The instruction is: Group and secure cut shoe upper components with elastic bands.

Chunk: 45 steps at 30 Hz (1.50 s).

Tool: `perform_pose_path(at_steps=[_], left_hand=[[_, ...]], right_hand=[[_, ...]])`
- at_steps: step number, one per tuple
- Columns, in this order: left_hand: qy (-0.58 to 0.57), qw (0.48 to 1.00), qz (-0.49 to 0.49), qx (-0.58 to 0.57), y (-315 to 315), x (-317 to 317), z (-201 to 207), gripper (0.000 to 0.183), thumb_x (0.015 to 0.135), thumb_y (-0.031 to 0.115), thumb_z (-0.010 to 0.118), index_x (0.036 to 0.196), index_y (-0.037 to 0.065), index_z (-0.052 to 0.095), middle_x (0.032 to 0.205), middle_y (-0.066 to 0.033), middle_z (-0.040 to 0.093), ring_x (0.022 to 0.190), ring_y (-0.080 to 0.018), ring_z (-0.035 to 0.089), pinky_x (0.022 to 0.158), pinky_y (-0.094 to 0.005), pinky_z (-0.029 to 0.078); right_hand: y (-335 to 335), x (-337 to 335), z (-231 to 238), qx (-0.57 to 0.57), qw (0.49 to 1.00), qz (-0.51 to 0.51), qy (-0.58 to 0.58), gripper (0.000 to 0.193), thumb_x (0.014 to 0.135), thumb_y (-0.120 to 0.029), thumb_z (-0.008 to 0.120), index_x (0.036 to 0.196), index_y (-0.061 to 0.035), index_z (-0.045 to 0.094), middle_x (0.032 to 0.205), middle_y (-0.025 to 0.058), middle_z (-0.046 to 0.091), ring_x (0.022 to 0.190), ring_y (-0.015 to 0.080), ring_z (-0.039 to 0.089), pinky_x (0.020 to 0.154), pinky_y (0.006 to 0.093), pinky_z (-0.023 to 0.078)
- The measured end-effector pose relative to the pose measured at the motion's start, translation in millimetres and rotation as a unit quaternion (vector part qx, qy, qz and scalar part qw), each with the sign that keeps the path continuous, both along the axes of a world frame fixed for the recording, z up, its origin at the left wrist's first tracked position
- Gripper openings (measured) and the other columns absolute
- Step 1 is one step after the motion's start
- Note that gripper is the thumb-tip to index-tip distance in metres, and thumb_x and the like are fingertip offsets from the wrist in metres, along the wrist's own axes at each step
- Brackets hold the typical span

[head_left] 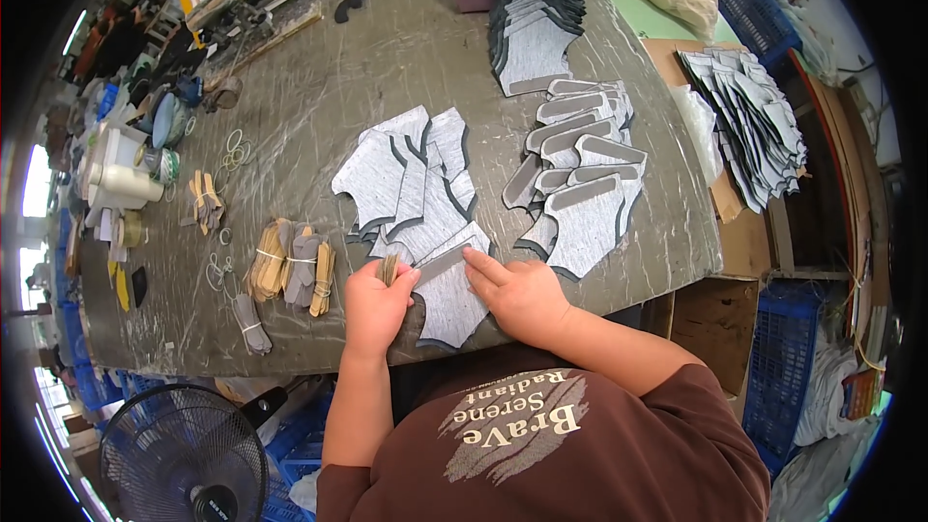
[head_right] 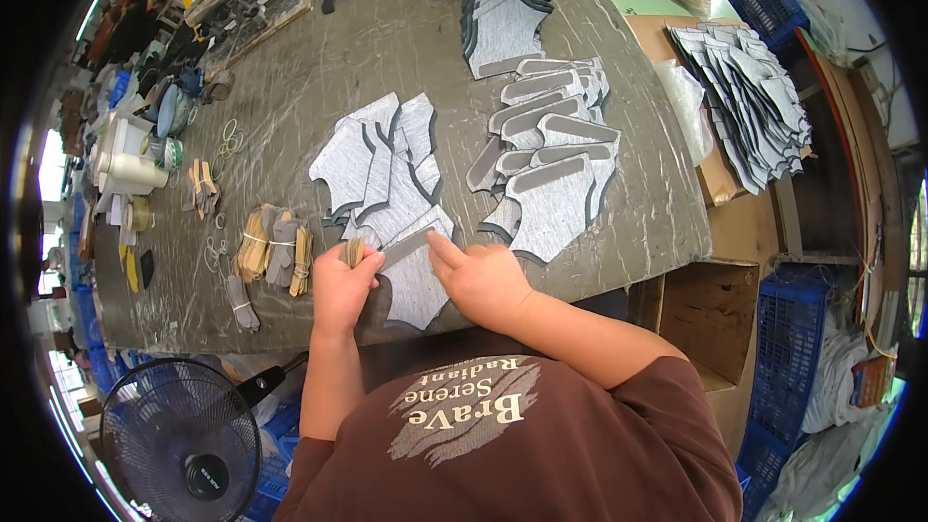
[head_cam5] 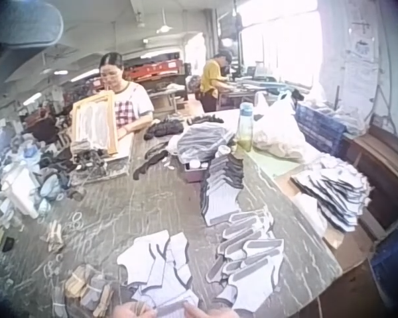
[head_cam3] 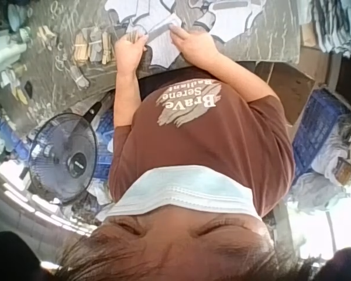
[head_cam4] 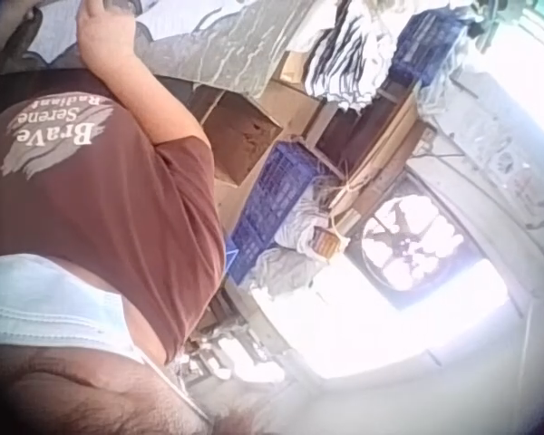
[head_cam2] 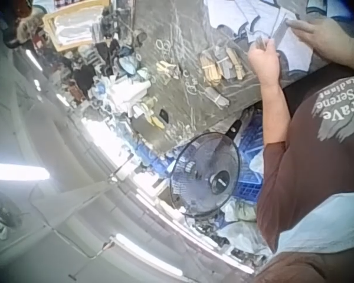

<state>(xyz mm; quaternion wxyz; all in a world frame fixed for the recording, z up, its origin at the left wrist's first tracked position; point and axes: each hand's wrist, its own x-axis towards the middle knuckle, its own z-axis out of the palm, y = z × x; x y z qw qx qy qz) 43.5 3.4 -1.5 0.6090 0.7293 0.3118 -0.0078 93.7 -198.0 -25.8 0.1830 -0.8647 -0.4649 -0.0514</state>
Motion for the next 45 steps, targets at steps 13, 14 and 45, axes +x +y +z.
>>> perform_pose_path(at_steps=[13,14,45], left_hand=[[-0.095,0.911,-0.152,0.372,-7,-6,1,0.015,0.077,0.004,0.066,0.087,-0.005,0.059,0.083,-0.0169,0.059,0.077,-0.0344,0.058,0.07,-0.0391,0.046],[-0.152,0.912,-0.133,0.358,-7,-9,0,0.015,0.077,0.003,0.065,0.087,-0.006,0.058,0.083,-0.0162,0.058,0.077,-0.034,0.057,0.071,-0.0389,0.046],[-0.226,0.972,0.065,0.001,-10,-30,-17,0.012,0.078,-0.003,0.066,0.09,-0.003,0.064,0.084,-0.0036,0.064,0.077,-0.0083,0.056,0.071,-0.0233,0.045]], right_hand=[[0,-1,3,0.088,0.987,-0.083,0.108,0.034,0.077,-0.023,0.069,0.106,-0.0083,0.058,0.112,0.0093,0.056,0.066,0.0245,0.063,0.057,0.0343,0.051],[1,0,7,0.089,0.987,-0.084,0.106,0.034,0.077,-0.023,0.069,0.106,-0.0083,0.058,0.112,0.0093,0.056,0.066,0.0245,0.063,0.057,0.0343,0.051],[18,13,16,0.18,0.922,-0.185,0.289,0.018,0.073,-0.015,0.071,0.081,-0.0037,0.059,0.074,0.0124,0.06,0.07,0.0317,0.06,0.061,0.0381,0.046]])
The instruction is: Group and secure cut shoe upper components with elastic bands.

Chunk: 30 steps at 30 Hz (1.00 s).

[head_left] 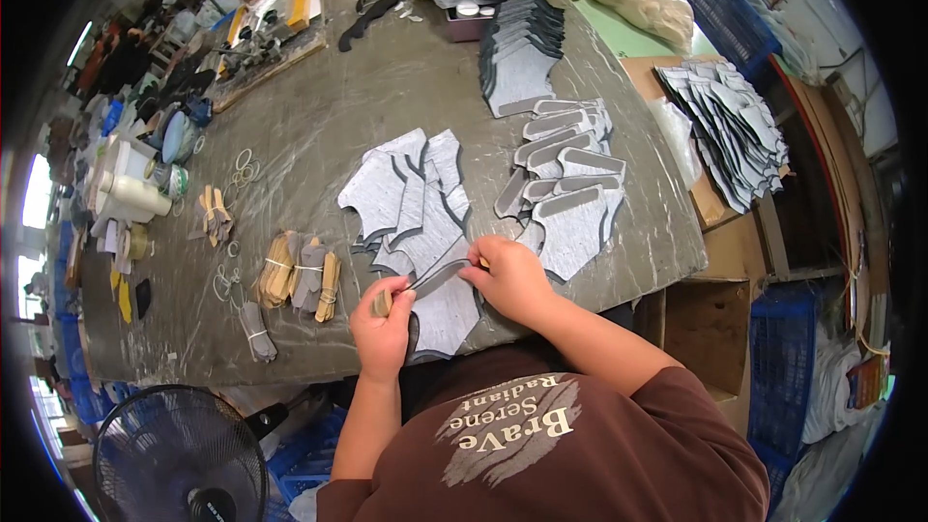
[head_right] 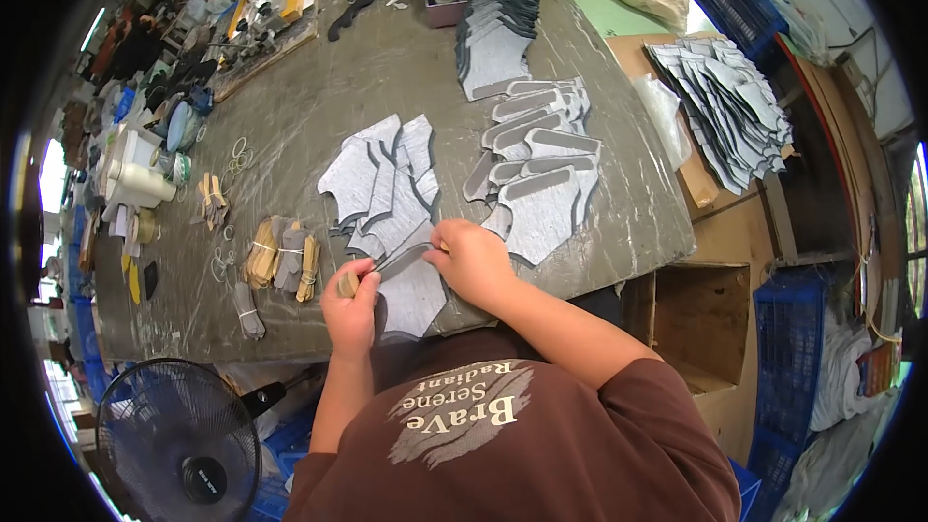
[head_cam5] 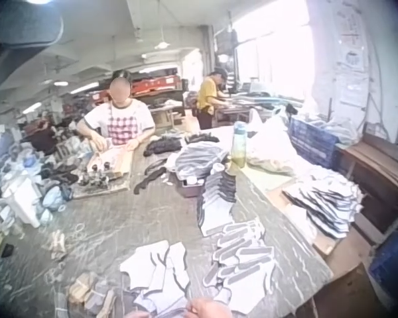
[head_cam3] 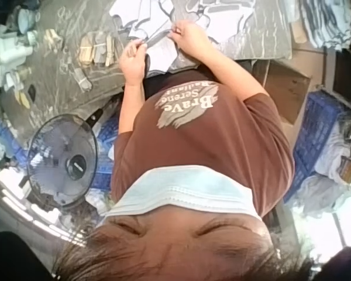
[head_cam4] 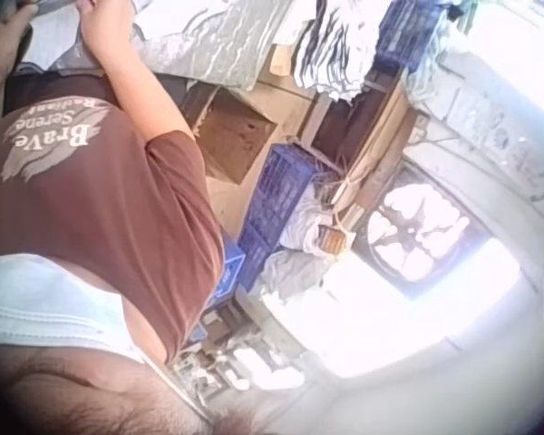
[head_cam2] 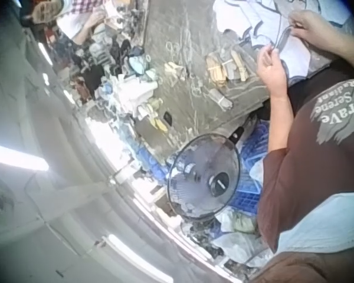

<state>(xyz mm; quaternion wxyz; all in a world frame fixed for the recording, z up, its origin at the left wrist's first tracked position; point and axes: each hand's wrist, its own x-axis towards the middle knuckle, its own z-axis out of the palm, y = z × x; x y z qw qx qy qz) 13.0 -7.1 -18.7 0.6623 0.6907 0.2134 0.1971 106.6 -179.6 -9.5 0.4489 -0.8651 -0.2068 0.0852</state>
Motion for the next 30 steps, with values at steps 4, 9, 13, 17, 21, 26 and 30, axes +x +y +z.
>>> perform_pose_path(at_steps=[4,9,13,17,21,26,30], left_hand=[[0.155,0.984,-0.088,-0.001,11,15,15,0.012,0.08,0.008,0.068,0.085,-0.003,0.066,0.076,-0.0017,0.064,0.071,-0.0066,0.054,0.064,-0.0228,0.044],[0.204,0.959,-0.195,0.025,18,26,12,0.012,0.078,0.009,0.07,0.079,-0.002,0.065,0.067,0.0041,0.058,0.059,-0.0028,0.047,0.052,-0.0219,0.038],[0.204,0.963,-0.174,-0.023,20,28,11,0.013,0.077,0.01,0.07,0.074,-0.002,0.064,0.064,0.0039,0.057,0.059,-0.0041,0.048,0.053,-0.0236,0.038],[0.198,0.946,-0.195,0.166,18,21,7,0.022,0.08,0.017,0.068,0.077,-0.004,0.062,0.064,-0.0096,0.059,0.054,-0.0149,0.047,0.054,-0.0308,0.041],[0.038,0.943,-0.13,0.305,19,12,3,0.032,0.085,0.027,0.066,0.096,-0.003,0.064,0.084,-0.0093,0.059,0.066,-0.0117,0.052,0.056,-0.0289,0.041],[-0.028,0.947,-0.202,-0.248,3,-1,20,0.07,0.095,0.054,0.037,0.125,-0.008,0.044,0.077,-0.0021,0.05,0.062,-0.0074,0.043,0.055,-0.0205,0.037],[-0.035,0.941,-0.231,-0.245,-17,-5,25,0.059,0.1,0.043,0.028,0.129,-0.007,0.04,0.077,-0.003,0.049,0.061,-0.0085,0.042,0.055,-0.0212,0.037]], right_hand=[[-3,-6,-4,0.054,0.997,0.055,-0.014,0.017,0.074,-0.009,0.068,0.085,-0.0022,0.057,0.074,0.0141,0.059,0.068,0.0336,0.058,0.061,0.039,0.045],[-26,-16,19,-0.01,0.986,0.148,0.075,0.019,0.078,-0.01,0.066,0.091,-0.0019,0.054,0.083,0.0153,0.063,0.077,0.0364,0.061,0.064,0.0415,0.047],[-59,-20,9,0.152,0.976,0.033,0.15,0.012,0.082,-0.004,0.062,0.086,-0.0023,0.051,0.066,0.0053,0.052,0.06,0.0136,0.051,0.055,0.0283,0.041],[-96,7,22,0.16,0.976,-0.108,0.098,0.016,0.081,-0.001,0.062,0.092,-0.0033,0.051,0.066,0.0014,0.044,0.061,0.0073,0.041,0.055,0.0233,0.035],[-110,27,29,-0.054,0.976,-0.193,-0.086,0.03,0.078,-0.001,0.065,0.107,-0.006,0.056,0.074,0.0104,0.054,0.058,0.0205,0.052,0.058,0.031,0.044],[-73,2,28,0.07,0.988,-0.082,-0.114,0.022,0.075,0.0,0.066,0.097,-0.0042,0.062,0.09,0.0137,0.061,0.077,0.0287,0.062,0.068,0.0346,0.049],[-10,-18,42,0.139,0.981,0.134,0.01,0.008,0.079,-0.005,0.066,0.085,0.0001,0.066,0.074,0.0111,0.064,0.066,0.0191,0.059,0.062,0.0297,0.046]])
